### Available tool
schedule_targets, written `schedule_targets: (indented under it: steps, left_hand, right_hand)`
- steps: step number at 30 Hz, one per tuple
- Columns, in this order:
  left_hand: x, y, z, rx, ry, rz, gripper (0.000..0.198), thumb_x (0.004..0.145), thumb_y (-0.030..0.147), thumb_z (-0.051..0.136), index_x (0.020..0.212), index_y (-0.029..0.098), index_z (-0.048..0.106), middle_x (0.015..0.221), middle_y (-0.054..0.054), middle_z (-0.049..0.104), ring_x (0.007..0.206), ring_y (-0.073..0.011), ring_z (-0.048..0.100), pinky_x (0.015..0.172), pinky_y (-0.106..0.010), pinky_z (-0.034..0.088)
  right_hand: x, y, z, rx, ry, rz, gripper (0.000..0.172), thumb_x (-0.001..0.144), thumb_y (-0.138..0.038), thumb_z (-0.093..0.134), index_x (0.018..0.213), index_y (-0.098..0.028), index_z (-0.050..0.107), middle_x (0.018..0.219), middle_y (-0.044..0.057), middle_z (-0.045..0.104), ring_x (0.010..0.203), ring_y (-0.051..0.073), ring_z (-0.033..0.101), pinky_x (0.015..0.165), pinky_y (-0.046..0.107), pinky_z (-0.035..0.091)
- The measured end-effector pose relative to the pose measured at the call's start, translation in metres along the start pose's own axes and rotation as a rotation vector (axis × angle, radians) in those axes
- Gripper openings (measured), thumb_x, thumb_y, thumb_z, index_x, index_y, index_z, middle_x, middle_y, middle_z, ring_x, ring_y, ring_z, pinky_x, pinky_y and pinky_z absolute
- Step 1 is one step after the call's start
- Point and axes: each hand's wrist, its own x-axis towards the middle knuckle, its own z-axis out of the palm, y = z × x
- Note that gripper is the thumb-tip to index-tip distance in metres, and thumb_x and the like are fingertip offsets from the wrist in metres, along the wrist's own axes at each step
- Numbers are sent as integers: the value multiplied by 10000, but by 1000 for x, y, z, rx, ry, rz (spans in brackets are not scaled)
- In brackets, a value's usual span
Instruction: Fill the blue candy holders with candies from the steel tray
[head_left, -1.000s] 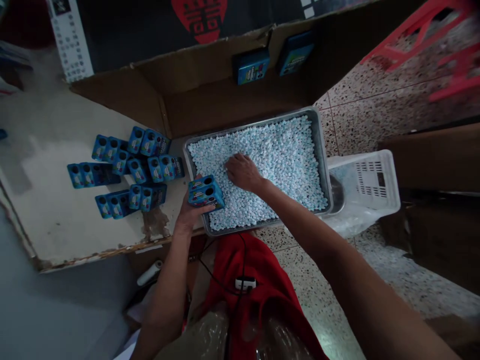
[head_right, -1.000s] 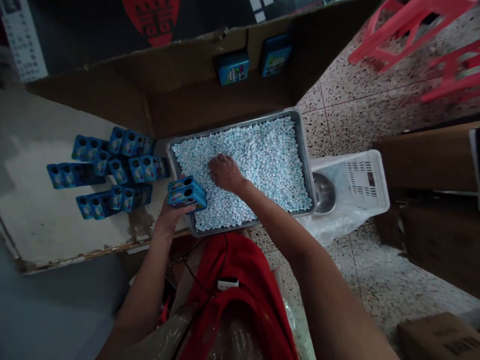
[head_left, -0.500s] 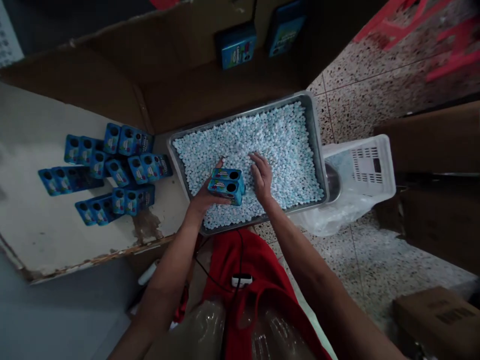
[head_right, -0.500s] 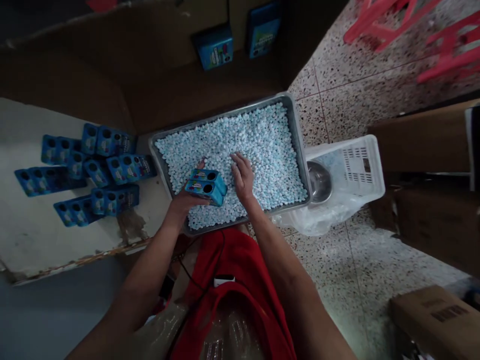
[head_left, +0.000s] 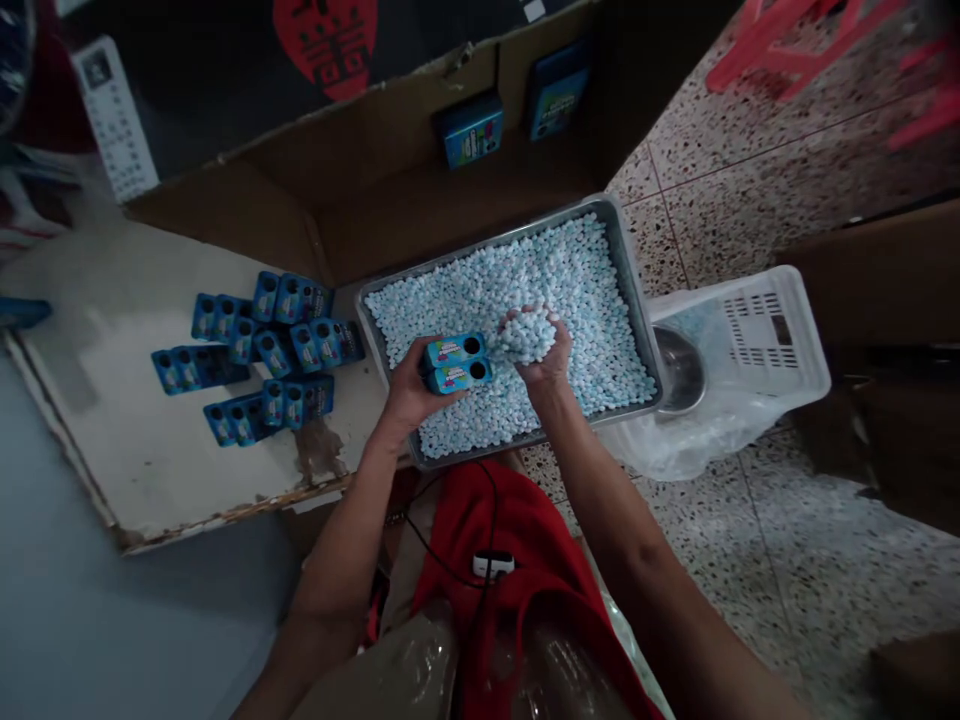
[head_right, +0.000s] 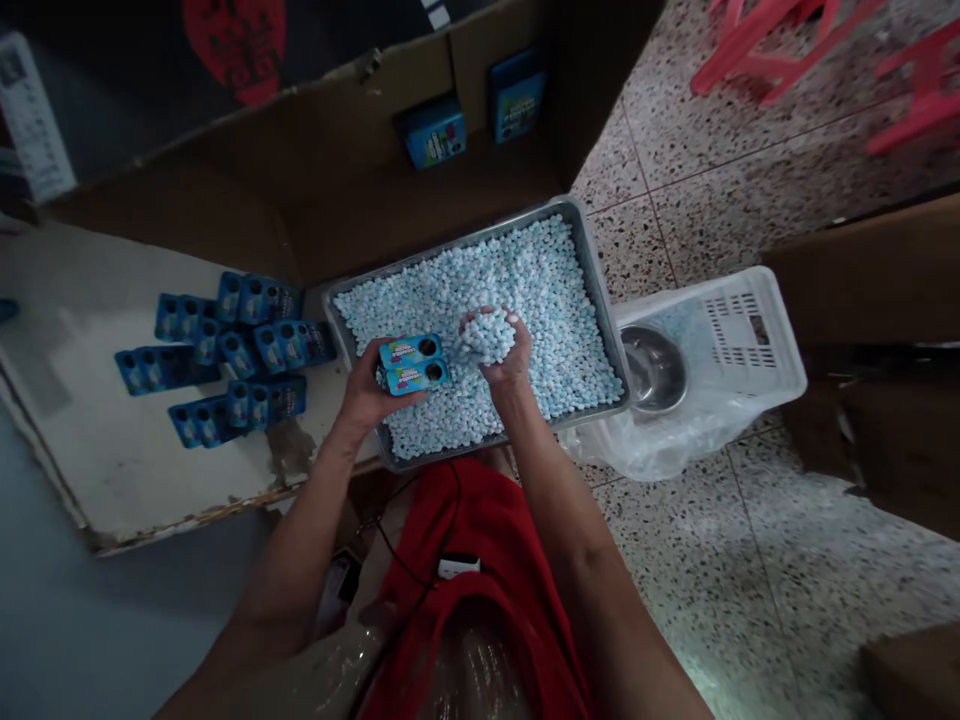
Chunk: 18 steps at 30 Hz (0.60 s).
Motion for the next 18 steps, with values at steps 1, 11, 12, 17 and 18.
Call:
schedule_targets:
  steps: [1, 11, 12, 17, 18]
  left_hand:
    - [0, -4, -5, 77, 29, -18, 804, 632, 405, 967, 1327, 228, 604, 1294, -81, 737, 1216, -322, 702, 1044, -436, 581]
    - [6, -5, 10, 202, 63, 52, 733, 645, 308, 940, 1307, 255, 631, 1298, -71, 718, 1181, -317, 691, 1073, -476, 561]
    - [6, -6, 12, 172, 78, 42, 741, 648, 318, 942, 1315, 263, 624, 1296, -68, 716, 1185, -313, 691, 1072, -482, 563]
    - [8, -14, 16, 10, 55, 36, 780, 649, 374, 951, 1337, 265, 600, 1299, -59, 706, 1186, -292, 699, 1054, -474, 584]
    - [9, -15, 17, -3, 65, 32, 790, 646, 381, 953, 1339, 255, 596, 1305, -67, 704, 1187, -293, 700, 1051, -466, 586]
  right_hand:
    - [-7, -5, 5, 39, 0, -39, 580, 688, -796, 553, 963, -292, 638, 1055, 80, 749, 1167, 314, 693, 879, 465, 615]
    - [-46, -33, 47, -121, -176, -319, 477, 780, -725, 525, 899, -271, 609, 1021, 105, 668, 1081, 314, 684, 954, 496, 580]
    - [-46, -34, 47, -142, -195, -337, 500, 786, -742, 511, 922, -273, 620, 1017, 106, 660, 1083, 314, 680, 966, 503, 574]
    - [-45, -43, 48, -263, -218, -439, 599, 860, -797, 359, 952, -271, 632, 1043, 113, 648, 1109, 299, 661, 1003, 494, 564]
    - [-46, -45, 49, -277, -222, -452, 608, 863, -804, 346, 947, -270, 625, 1050, 114, 643, 1091, 294, 659, 991, 483, 565]
